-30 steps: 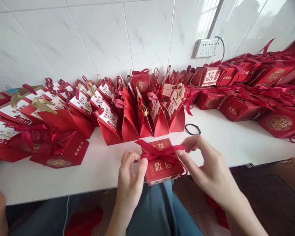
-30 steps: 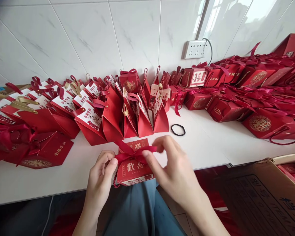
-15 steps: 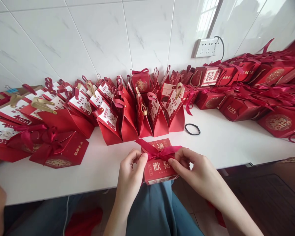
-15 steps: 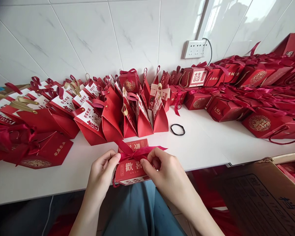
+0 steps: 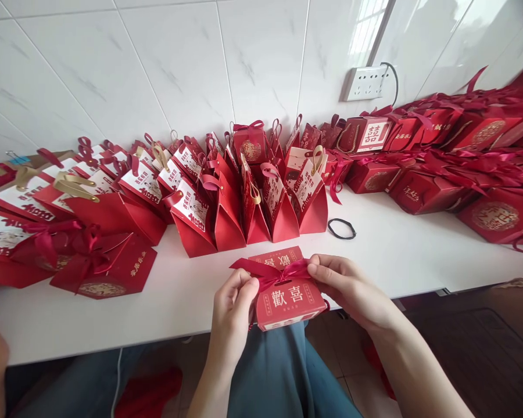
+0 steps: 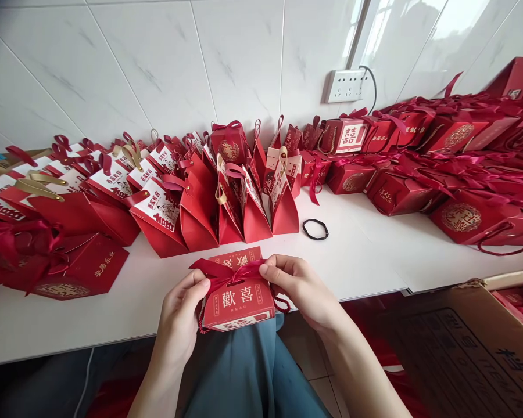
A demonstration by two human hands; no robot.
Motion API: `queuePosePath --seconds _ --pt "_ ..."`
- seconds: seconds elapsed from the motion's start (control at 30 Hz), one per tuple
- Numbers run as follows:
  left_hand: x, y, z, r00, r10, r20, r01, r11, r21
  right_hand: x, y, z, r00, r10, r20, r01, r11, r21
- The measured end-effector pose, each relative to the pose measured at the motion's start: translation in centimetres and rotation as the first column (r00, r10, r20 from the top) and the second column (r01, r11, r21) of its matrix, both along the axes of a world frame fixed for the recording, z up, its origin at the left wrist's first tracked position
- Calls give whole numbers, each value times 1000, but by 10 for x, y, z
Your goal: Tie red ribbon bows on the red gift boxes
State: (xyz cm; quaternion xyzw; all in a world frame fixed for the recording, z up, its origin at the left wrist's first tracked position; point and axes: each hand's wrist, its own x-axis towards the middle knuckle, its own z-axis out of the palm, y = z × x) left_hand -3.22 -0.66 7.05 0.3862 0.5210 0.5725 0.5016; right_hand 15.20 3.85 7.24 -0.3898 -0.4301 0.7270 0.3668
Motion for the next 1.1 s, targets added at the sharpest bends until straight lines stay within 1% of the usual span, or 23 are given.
queuePosePath --seconds 0.1,0.2,0.37,0.6,0.73,0.83,0.9,0.97,1.03,1.07,1.1 --pt "0 0 -1 999 -16 41 16 1000 1 2 3 -2 997 32 -73 -34 999 -27" --pt "-2 0 -2 995 -47 83 48 999 -6 4 5 -5 989 64 -130 -68 997 -22" --pt "-5 1 -6 995 -75 70 75 997 2 7 8 -11 975 110 -194 -112 994 3" --pt "-7 3 -9 993 -106 41 105 994 34 8 11 -19 974 107 -200 -107 994 13" --pt "-9 6 -17 994 -112 -4 112 992 62 6 11 -23 981 85 -172 -80 996 35" --pt "-10 8 -22 993 -92 -75 99 991 93 8 12 -24 990 73 -118 -65 995 74" --pt "-10 8 -23 989 -54 -135 68 992 104 12 12 -20 997 32 -75 -22 992 128" --pt "-10 6 -22 982 -11 -188 33 993 112 14 12 -10 996 -79 -35 84 973 215" --pt "-10 5 -20 961 38 -275 2 990 143 12 13 5 972 -235 11 219 922 321" --pt "-11 4 -19 942 69 -329 -13 985 169 8 14 13 952 -299 63 251 883 397" --pt "-11 4 -18 916 105 -388 -24 978 207 3 15 21 933 -337 128 240 845 478"
